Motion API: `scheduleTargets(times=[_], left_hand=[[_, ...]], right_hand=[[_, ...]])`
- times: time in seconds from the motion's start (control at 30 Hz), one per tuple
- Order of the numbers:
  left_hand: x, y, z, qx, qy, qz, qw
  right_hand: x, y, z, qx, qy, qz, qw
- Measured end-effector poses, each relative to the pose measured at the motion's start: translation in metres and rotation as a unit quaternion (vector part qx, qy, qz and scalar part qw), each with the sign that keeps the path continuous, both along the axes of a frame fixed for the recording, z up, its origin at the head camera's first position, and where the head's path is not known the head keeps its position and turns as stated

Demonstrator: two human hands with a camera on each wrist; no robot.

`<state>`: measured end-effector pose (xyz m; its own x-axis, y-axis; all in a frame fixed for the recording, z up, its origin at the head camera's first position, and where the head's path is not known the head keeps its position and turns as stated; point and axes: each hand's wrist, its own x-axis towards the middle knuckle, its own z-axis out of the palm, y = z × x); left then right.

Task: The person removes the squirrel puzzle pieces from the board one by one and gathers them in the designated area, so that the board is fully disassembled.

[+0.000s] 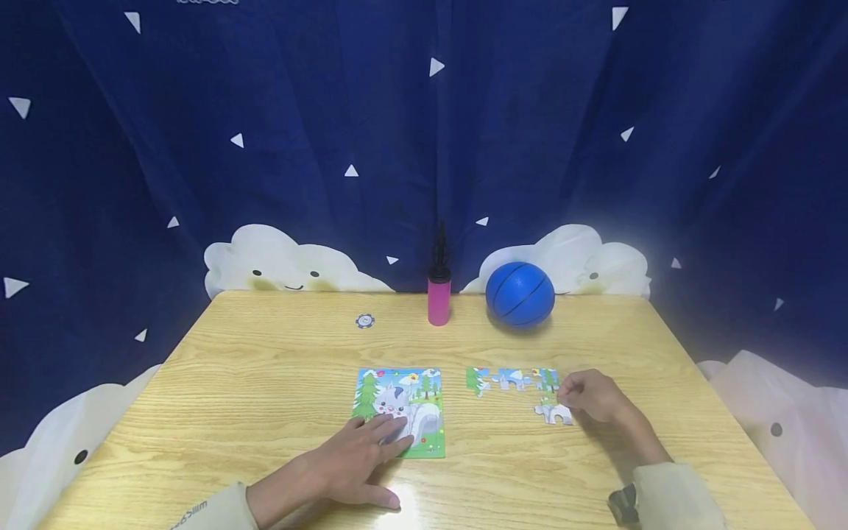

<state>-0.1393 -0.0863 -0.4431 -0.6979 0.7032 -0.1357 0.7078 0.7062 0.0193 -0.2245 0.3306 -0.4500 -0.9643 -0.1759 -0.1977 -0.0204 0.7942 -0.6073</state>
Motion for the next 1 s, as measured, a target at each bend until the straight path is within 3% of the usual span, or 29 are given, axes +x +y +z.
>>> scheduleTargets(times=[0.2,0.43,0.67,1.0], left_hand=[[0.000,0.001,0.001,-0.002,0.002,-0.005,1.0000],[-0.001,0.001,0.003,-0.005,-0.002,-0.005,1.0000],[-0.003,0.000,0.003,-0.001,0.003,-0.007,1.0000],[-0.001,-0.004,0.001,0.012,-0.001,-0.005,0.9999]], right_hand=[[0.000,-0.001,0.002,0.014,0.001,-0.010,1.000],[-0.005,-0.016,0.012,0.017,0.035,0.013,0.999],[-0.013,-0.054,0.020,-0.040,0.034,0.034,0.998],[-0.021,-0.122,0.021,-0.071,0.039,0.063,0.995]])
